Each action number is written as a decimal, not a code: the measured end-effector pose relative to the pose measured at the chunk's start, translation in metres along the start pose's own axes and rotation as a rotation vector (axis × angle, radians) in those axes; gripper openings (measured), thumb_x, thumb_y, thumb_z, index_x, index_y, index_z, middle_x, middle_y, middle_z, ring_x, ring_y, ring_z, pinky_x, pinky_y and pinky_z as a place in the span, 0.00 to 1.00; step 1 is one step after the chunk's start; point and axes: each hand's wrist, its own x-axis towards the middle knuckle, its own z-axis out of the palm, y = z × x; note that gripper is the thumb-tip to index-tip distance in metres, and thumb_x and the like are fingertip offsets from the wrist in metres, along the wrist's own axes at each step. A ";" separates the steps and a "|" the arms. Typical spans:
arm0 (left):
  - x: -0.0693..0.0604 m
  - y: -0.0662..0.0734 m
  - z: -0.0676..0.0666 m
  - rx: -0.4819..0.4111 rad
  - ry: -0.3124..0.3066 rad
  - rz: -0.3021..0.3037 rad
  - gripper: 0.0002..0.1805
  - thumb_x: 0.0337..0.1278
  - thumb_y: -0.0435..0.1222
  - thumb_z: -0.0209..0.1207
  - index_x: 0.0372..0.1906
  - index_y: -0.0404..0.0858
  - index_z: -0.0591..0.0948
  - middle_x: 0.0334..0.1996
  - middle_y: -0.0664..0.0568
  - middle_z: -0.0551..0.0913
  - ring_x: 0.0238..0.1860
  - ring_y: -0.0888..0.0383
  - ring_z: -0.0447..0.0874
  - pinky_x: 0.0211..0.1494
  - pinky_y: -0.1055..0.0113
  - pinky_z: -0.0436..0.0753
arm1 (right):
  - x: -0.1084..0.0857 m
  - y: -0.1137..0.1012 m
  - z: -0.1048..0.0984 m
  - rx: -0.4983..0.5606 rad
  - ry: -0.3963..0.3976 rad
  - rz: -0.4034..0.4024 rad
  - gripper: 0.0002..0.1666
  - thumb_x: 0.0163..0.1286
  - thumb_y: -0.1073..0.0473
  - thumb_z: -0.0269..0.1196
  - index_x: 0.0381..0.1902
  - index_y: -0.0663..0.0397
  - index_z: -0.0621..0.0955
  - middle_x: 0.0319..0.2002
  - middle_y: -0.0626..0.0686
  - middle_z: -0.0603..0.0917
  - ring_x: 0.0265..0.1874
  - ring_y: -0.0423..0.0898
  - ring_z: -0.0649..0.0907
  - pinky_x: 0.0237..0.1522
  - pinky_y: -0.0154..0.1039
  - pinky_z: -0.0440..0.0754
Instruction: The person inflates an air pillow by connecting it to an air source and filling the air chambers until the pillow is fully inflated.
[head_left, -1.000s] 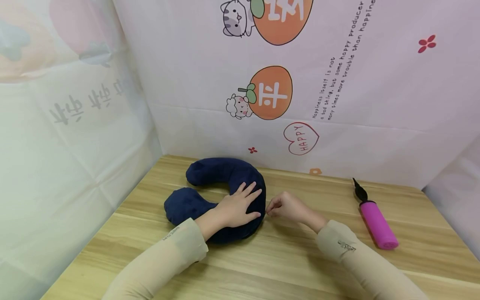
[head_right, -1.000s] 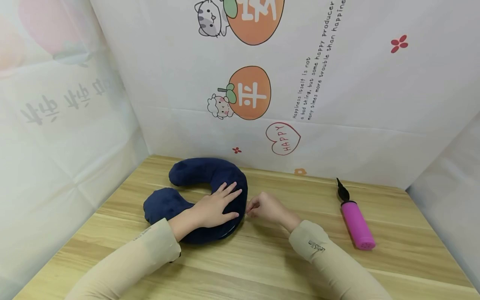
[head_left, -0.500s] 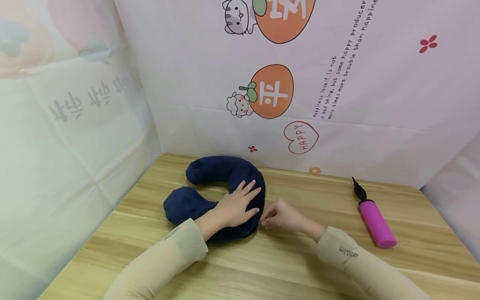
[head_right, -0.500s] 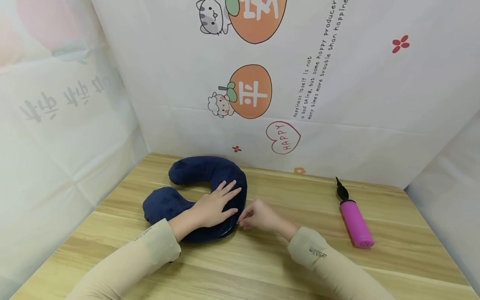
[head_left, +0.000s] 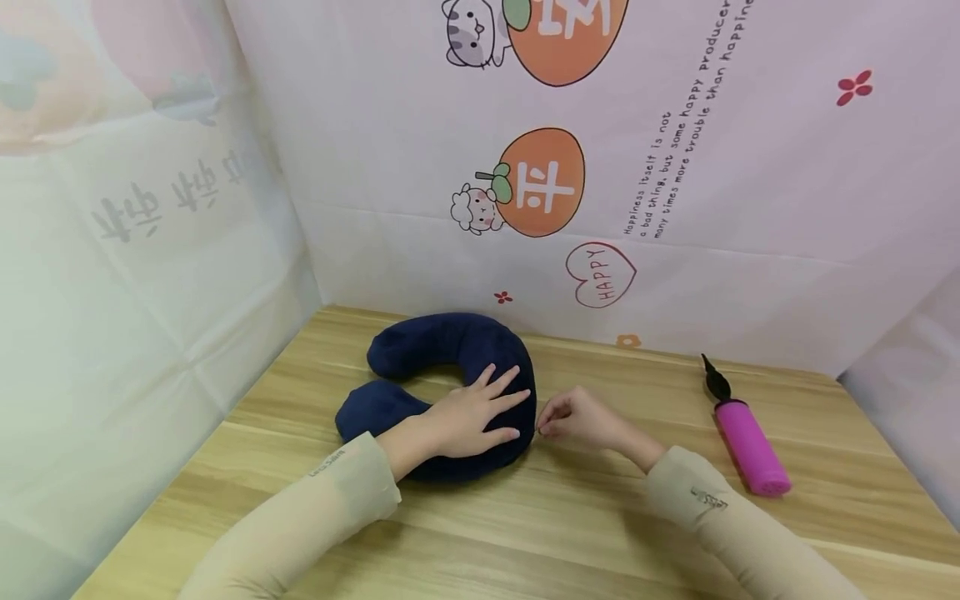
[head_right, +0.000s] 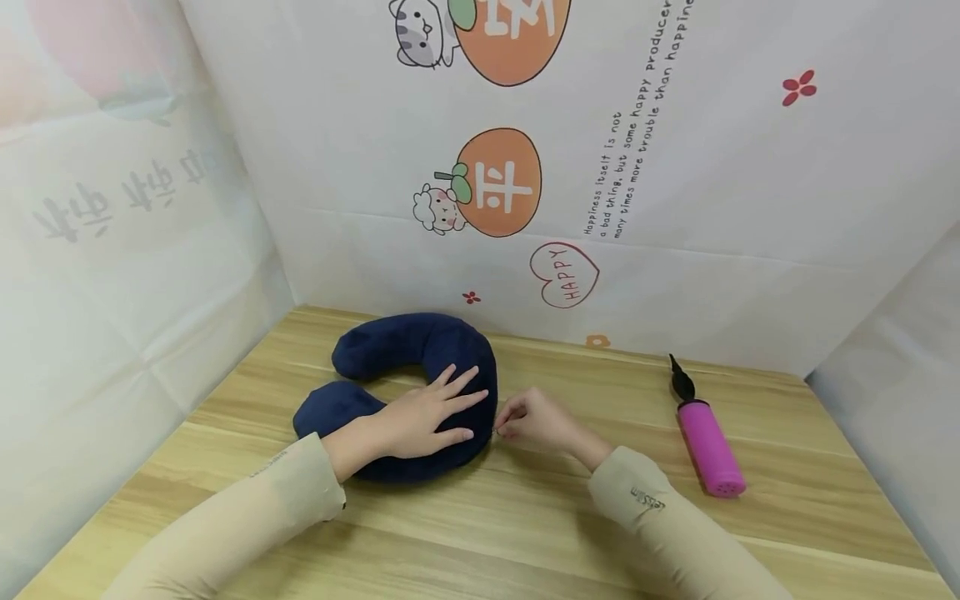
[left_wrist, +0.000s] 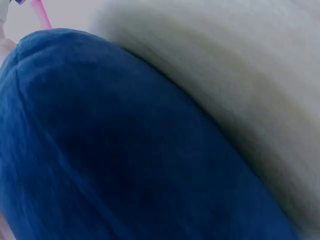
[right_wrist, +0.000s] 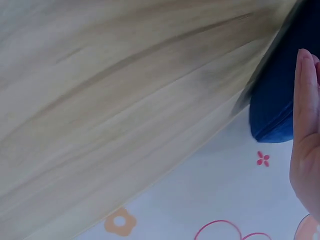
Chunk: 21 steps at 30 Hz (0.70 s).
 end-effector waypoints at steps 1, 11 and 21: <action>-0.001 0.000 -0.001 0.007 -0.010 0.018 0.35 0.78 0.57 0.48 0.81 0.53 0.59 0.83 0.54 0.41 0.81 0.41 0.38 0.72 0.39 0.64 | 0.000 0.001 -0.001 -0.003 0.004 0.009 0.04 0.68 0.77 0.63 0.35 0.73 0.85 0.33 0.62 0.88 0.32 0.44 0.87 0.35 0.35 0.85; -0.004 -0.006 0.001 0.060 -0.031 0.119 0.34 0.77 0.59 0.48 0.81 0.56 0.60 0.83 0.55 0.42 0.81 0.46 0.37 0.70 0.38 0.67 | -0.005 0.009 -0.008 0.107 0.022 0.131 0.04 0.69 0.75 0.63 0.38 0.74 0.85 0.35 0.61 0.89 0.33 0.48 0.89 0.37 0.42 0.88; -0.005 -0.007 0.004 0.051 -0.001 0.110 0.31 0.78 0.56 0.49 0.80 0.56 0.63 0.83 0.56 0.45 0.81 0.46 0.40 0.70 0.40 0.67 | -0.012 0.004 0.004 0.415 -0.009 0.314 0.09 0.70 0.76 0.62 0.44 0.82 0.82 0.38 0.65 0.88 0.34 0.46 0.89 0.41 0.42 0.87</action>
